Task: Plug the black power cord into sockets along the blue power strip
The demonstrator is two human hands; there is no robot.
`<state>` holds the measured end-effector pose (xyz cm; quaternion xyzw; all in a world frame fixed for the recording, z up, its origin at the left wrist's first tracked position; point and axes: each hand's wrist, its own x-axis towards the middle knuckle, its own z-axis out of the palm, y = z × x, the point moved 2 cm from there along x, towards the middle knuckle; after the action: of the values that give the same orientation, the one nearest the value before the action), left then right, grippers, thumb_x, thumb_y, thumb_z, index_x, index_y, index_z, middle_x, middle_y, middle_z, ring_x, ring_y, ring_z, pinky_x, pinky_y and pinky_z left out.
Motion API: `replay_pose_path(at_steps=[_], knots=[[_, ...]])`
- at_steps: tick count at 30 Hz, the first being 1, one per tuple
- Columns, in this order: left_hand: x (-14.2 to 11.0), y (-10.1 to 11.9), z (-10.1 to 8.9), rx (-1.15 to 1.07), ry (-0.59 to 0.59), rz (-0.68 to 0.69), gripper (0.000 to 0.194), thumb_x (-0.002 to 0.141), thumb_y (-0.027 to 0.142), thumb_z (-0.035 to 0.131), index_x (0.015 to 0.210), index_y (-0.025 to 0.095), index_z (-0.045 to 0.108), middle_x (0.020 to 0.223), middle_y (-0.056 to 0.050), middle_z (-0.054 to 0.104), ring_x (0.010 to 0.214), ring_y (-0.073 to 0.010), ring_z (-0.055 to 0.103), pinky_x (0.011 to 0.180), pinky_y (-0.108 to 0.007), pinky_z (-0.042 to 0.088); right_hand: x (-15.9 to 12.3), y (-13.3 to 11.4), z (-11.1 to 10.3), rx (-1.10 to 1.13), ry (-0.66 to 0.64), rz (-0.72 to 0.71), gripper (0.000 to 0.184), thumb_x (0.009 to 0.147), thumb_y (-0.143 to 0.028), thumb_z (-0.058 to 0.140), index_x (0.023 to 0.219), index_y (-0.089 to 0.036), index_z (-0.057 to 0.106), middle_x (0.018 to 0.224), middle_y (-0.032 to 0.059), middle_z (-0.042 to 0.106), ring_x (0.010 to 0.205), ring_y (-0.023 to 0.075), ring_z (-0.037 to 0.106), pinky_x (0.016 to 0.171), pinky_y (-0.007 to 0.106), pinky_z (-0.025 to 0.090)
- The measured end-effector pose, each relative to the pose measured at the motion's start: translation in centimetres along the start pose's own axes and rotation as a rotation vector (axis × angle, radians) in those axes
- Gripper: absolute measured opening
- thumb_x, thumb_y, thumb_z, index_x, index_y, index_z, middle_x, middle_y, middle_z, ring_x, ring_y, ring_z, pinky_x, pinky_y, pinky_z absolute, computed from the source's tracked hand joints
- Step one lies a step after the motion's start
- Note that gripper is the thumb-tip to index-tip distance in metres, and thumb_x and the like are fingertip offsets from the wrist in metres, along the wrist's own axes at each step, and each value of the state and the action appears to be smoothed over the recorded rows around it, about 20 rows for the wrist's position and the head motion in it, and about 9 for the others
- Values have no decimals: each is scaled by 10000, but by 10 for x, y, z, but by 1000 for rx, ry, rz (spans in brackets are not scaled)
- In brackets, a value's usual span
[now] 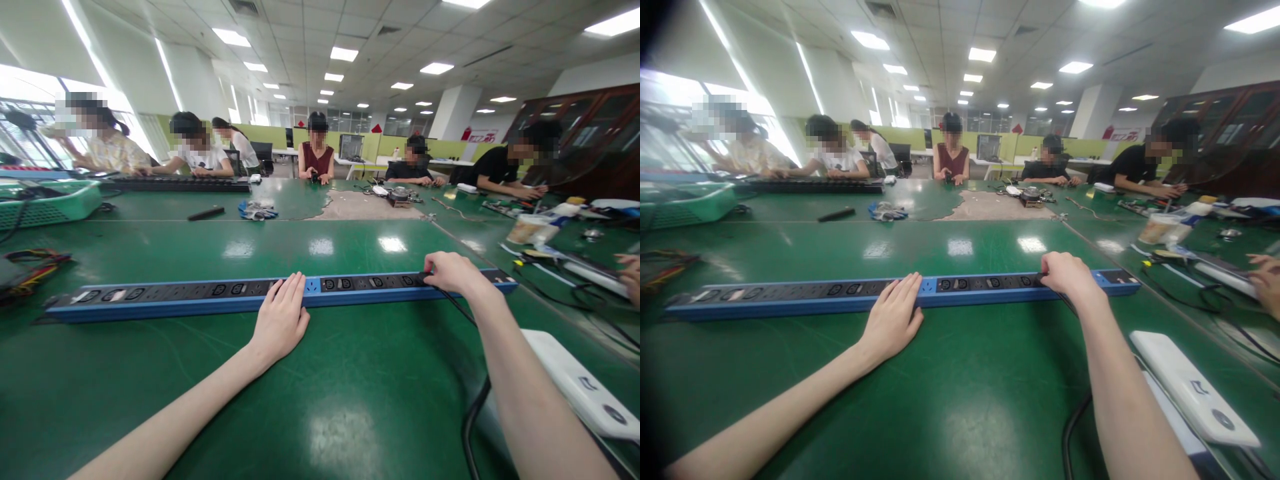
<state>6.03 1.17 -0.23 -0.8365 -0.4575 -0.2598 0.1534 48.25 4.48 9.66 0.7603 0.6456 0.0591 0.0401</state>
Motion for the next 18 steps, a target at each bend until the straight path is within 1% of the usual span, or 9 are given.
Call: replay_pose_path(at_steps=[4,10,15,18], knots=[[0,0,0,3,-7,-1,702,941,219,492,1619,108,347,1649,-137,389,1535,-274,357,1299,-472,230,-1,-4,-4,2,-19,33,262,734,-369,755,973,-262,744,983,75,721,924,270,695,810,370,518],[0,3,-3,6,-4,-3,705,941,214,494,1621,107,345,1650,-140,386,1537,-270,355,1304,-464,224,-14,-14,-9,-24,25,61,238,781,-316,705,1008,-253,740,1015,102,717,959,293,696,813,384,519],[-1,1,-5,6,3,-3,719,936,210,496,1630,119,331,1650,-134,386,1536,-272,356,1301,-467,231,-13,-10,-11,20,-20,53,266,749,-358,738,998,-265,743,1038,80,718,946,270,692,808,362,516],[-2,1,-5,2,11,1,729,938,210,494,1639,125,312,1652,-135,380,1533,-275,362,1298,-475,238,-14,-7,-9,17,6,64,269,767,-369,711,1016,-271,738,1044,82,717,942,272,687,787,360,507]])
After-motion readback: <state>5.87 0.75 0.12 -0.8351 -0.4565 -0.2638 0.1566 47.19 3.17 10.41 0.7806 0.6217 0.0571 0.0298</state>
